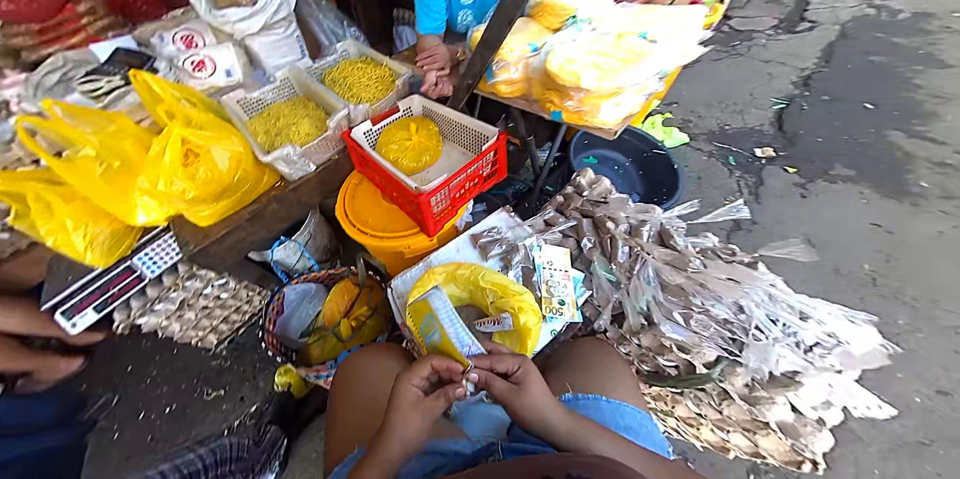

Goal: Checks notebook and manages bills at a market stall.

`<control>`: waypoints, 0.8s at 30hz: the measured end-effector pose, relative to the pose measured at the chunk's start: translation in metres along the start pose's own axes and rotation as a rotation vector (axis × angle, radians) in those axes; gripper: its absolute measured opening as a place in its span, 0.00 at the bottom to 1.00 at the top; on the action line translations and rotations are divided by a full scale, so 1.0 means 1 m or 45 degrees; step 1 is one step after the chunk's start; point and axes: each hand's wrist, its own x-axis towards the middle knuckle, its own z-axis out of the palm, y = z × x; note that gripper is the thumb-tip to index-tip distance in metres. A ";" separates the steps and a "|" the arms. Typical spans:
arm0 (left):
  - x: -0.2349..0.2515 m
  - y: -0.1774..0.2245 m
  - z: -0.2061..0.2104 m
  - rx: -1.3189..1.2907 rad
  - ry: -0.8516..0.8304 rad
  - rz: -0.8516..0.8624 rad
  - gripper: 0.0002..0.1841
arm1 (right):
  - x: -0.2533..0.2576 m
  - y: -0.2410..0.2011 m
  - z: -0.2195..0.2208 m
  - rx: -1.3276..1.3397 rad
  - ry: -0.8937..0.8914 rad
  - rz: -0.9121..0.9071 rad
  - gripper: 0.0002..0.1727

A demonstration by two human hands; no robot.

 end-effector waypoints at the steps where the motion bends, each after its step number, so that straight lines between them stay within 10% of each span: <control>1: 0.000 0.000 0.001 0.008 0.007 -0.006 0.13 | 0.000 0.000 -0.001 0.003 -0.004 -0.004 0.08; 13: 0.003 0.014 -0.001 0.138 0.079 -0.072 0.15 | 0.001 0.010 -0.014 0.121 0.256 0.149 0.08; 19: 0.002 -0.022 -0.036 -0.429 0.273 -0.060 0.15 | 0.007 0.000 -0.024 0.132 0.363 0.060 0.09; 24: 0.000 -0.004 -0.013 -0.776 0.317 -0.304 0.38 | 0.001 0.000 -0.016 0.108 0.327 -0.156 0.08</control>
